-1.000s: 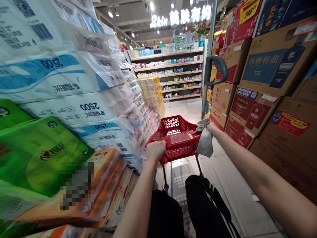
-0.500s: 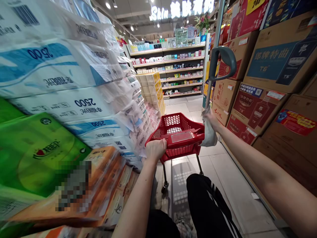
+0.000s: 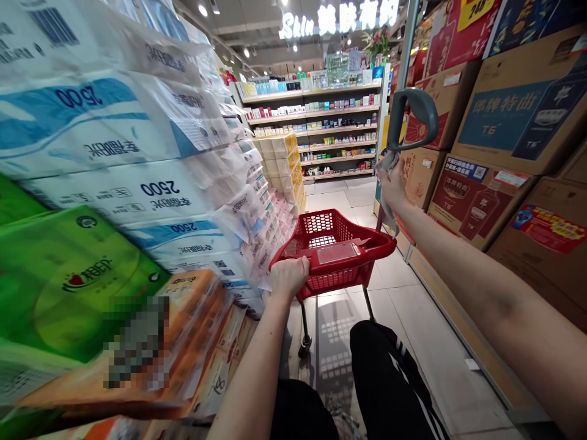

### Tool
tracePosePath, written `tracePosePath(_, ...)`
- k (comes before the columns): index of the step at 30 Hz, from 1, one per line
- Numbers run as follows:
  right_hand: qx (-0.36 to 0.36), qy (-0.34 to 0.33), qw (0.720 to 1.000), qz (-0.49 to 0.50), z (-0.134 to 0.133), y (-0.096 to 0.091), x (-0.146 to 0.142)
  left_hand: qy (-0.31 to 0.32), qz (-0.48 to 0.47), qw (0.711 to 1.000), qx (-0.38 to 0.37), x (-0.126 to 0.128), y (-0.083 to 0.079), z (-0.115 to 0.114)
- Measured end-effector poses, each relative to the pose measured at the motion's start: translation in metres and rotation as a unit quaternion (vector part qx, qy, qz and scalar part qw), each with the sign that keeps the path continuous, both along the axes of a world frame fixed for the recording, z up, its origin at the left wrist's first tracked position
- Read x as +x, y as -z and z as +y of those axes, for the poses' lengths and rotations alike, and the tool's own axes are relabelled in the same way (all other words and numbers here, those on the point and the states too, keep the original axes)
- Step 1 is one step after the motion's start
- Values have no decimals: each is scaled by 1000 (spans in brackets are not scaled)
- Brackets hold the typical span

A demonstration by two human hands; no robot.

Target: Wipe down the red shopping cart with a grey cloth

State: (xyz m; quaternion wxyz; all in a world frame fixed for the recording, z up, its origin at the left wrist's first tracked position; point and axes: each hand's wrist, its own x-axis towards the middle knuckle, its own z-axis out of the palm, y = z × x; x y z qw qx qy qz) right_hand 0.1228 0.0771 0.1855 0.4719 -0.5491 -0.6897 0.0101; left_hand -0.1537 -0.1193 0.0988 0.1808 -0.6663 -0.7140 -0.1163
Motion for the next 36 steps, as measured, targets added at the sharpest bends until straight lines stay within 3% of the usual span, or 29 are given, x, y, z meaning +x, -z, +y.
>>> tracePosePath(3, 17, 59, 998, 8, -9, 27, -11, 1, 0, 1000, 0, 1, 0, 0)
tracePosePath(6, -120, 72, 990, -13, -21, 71, -13, -4, -3, 1000, 0, 1, 1, 0)
tracePosePath(8, -167, 71, 983, -38, -26, 83, -7, -7, -5, 1000, 4, 1, 2, 0)
tracePosePath(12, -232, 66, 959, -150, -39, 56, 12, -16, -11, 1000, 9, 1, 3, -2)
tracePosePath(15, -184, 74, 963, -185, -61, 37, 20, -15, -16, 1000, 7, 2, 3, -2)
tracePosePath(17, -154, 53, 969, -184, -78, 43, 18, -12, -21, 1000, 8, 3, 4, -2)
tracePosePath(23, -108, -81, 960, -246, -107, 100, 10, -11, -28, 1000, 8, 3, 5, -2)
tracePosePath(29, 6, -114, 963, -244, -108, 110, 21, -20, -29, 999, 14, 6, 6, 1)
tracePosePath(31, -14, -82, 964, -252, -109, 110, 13, -21, -29, 999, 17, 8, 6, 3)
tracePosePath(36, -152, 33, 965, -212, -115, 103, -39, -25, -20, 999, 23, 8, 6, 4)
